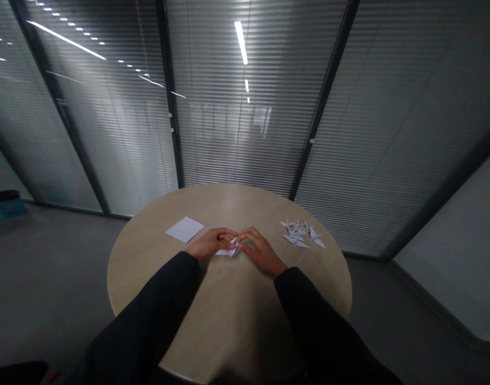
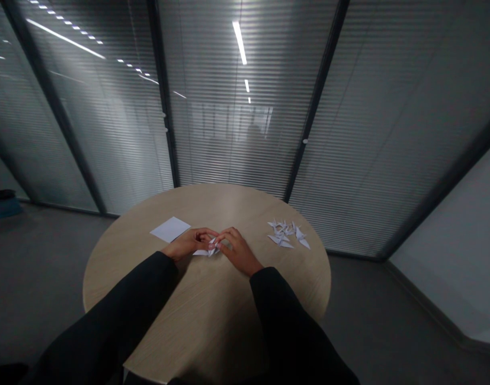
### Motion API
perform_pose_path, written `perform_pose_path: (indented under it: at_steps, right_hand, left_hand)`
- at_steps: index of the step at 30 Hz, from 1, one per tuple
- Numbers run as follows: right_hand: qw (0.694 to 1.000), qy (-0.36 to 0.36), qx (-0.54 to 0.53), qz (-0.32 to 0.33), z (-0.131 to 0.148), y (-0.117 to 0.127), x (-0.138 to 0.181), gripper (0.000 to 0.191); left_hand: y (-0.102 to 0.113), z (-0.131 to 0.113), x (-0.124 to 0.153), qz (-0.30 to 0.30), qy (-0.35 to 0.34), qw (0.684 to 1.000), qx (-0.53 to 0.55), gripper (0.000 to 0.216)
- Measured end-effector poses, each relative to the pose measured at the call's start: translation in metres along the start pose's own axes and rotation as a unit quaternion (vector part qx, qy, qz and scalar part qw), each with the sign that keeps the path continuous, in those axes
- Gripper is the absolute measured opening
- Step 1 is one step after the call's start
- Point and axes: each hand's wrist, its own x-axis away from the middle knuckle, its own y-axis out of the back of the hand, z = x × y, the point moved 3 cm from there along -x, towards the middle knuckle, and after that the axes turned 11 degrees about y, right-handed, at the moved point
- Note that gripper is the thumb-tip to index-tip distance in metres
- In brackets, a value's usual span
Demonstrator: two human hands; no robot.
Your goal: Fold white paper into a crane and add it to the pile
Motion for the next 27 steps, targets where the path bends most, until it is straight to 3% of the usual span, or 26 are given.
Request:
perform_pose_path:
  at_steps: [8, 18, 27]
  right_hand:
    - [0.998, 0.009, 0.057, -0.024, 0.003, -0.001, 0.0, 0.01]
    - [0.972, 0.06, 0.226, -0.03, 0.013, 0.002, -0.001, 0.01]
    - [0.964, 0.066, 0.251, -0.051, 0.016, 0.007, -0.001, 0.013]
  left_hand:
    - [-0.006, -0.002, 0.001, -0.01, 0.005, 1.0, 0.003, 0.041]
    - [-0.007, 0.005, -0.004, -0.069, -0.011, 0.997, 0.026, 0.045]
    - [-0.012, 0.003, -0.002, -0.1, -0.038, 0.991, 0.082, 0.045]
